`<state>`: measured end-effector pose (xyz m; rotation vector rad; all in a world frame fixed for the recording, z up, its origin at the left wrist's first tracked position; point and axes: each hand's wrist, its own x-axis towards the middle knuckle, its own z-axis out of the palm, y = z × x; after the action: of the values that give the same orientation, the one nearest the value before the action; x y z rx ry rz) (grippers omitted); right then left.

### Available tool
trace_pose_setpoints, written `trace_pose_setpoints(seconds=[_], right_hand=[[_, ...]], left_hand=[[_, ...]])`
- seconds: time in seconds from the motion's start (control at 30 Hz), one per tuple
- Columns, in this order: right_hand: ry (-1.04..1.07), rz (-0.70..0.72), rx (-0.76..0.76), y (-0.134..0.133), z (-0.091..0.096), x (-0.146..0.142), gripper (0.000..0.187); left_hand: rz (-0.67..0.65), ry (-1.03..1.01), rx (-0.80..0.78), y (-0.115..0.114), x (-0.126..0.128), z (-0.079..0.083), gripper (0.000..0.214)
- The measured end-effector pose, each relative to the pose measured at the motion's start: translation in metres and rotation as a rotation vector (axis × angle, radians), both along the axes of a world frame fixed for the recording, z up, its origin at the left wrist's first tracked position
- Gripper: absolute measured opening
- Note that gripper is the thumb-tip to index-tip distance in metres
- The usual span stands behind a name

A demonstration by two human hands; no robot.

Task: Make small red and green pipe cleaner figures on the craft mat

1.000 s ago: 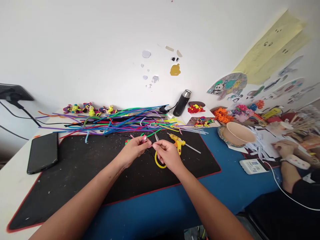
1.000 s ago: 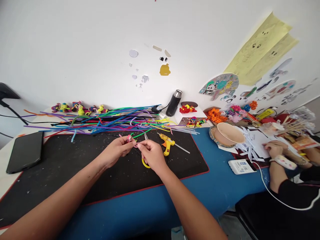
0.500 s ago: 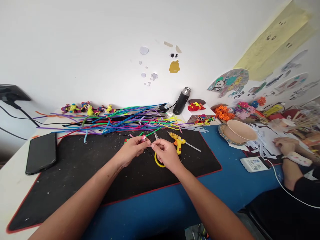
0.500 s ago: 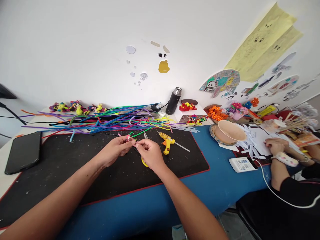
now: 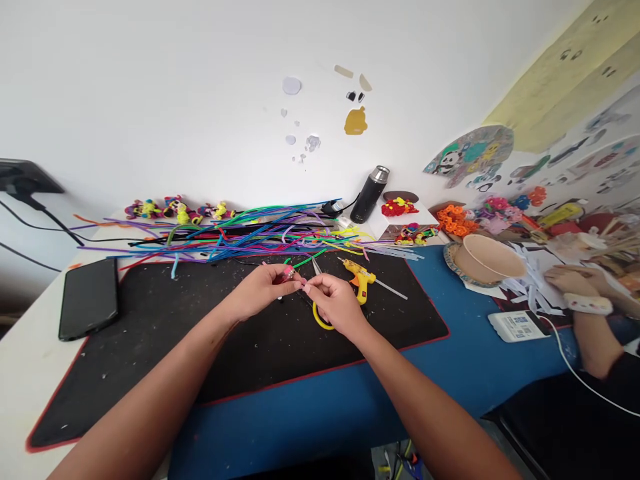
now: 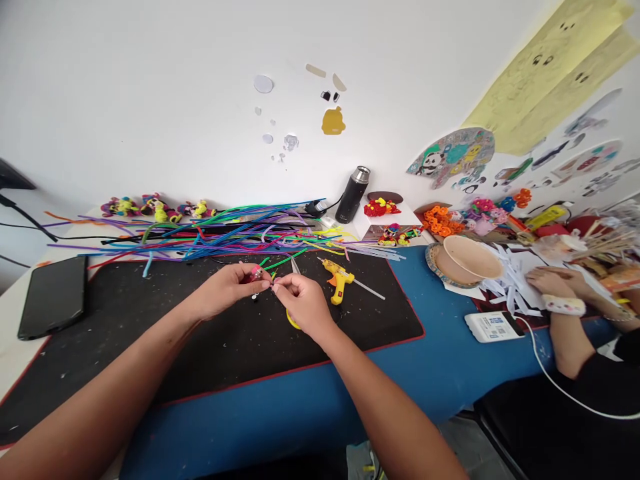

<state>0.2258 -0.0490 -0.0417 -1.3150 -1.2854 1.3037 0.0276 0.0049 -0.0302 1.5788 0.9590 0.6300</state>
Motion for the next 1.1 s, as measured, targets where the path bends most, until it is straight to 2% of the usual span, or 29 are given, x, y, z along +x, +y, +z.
trace_pose_setpoints(seconds=[0.17,0.5,0.8,1.1], right_hand=[[-0.012,0.008,-0.012,0.0,-0.001,-0.001,0.027],[0.005,0.007,-0.031,-0.001,-0.001,-0.003,0.029],[0.117,-0.056,-0.085,-0.002,0.004,-0.001,0.033],[0.136,-0.066,-0.073,-0.004,0.001,0.002,0.035]], left_hand=[[-0.025,0.006,0.004,0.001,-0.001,-0.003,0.035],[-0.053,0.05,0.01,-0.003,-0.001,0.008,0.035],[0.03,-0.031,-0.025,-0.004,0.003,0.016,0.033],[0.006,-0.005,-0.016,-0.006,0.003,0.014,0.034]])
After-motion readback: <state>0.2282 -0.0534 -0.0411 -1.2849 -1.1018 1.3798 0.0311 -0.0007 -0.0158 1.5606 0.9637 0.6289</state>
